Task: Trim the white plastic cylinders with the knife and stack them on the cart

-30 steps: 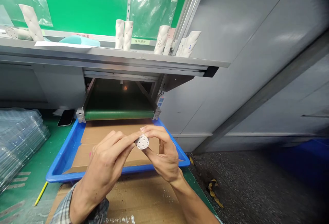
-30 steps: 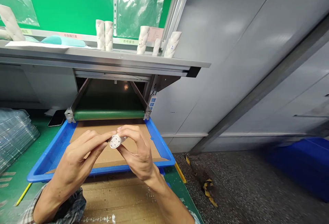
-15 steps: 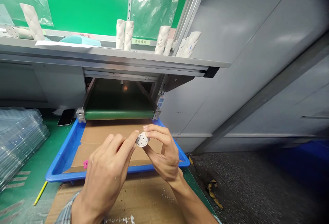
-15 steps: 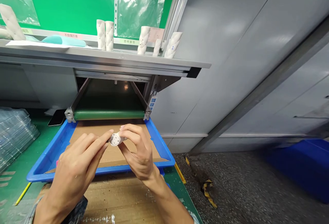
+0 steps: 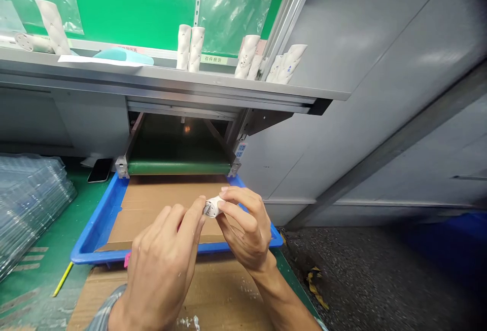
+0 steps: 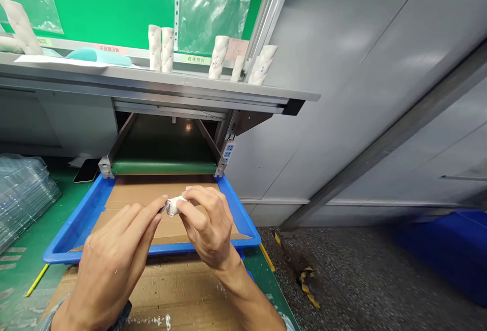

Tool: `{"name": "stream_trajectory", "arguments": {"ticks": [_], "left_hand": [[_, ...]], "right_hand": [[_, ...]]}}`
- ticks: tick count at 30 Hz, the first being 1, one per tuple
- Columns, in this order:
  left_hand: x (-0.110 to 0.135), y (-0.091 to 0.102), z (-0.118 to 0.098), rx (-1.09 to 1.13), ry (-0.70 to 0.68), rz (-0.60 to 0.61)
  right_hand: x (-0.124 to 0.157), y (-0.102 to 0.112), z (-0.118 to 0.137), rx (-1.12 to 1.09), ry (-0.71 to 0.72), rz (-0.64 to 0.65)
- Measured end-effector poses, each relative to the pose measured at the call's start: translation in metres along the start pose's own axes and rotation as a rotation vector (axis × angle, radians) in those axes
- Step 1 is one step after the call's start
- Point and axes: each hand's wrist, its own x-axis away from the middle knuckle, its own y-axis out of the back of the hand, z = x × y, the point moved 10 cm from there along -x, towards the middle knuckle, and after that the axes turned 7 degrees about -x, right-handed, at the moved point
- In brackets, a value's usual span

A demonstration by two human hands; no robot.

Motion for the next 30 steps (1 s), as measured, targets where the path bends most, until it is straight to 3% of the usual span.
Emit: {"name": "stream_trajectory", "arguments": {"ticks": [5,11,21,30], "left_hand": [[-0.001,-0.003,0.007,0.161,0.04,0.026],[-0.006,0.0,0.004,0.131,0.015,0.031],[-0.005,0.003,0.006,0.04,0.002,-0.013],[-0.009,0.007,0.018,0.116,0.039,-0.061]], "right_hand": [[0.0,0.0,0.0,-0.036,-0.011,0.008],[0.002,0.002,-0.01,-0.17,-0.11,-0.015],[0.005,-0.002,-0.014,-0.212,-0.155,0.007],[0.008,-0.006,-0.019,-0.327,-0.221,0.006]]}}
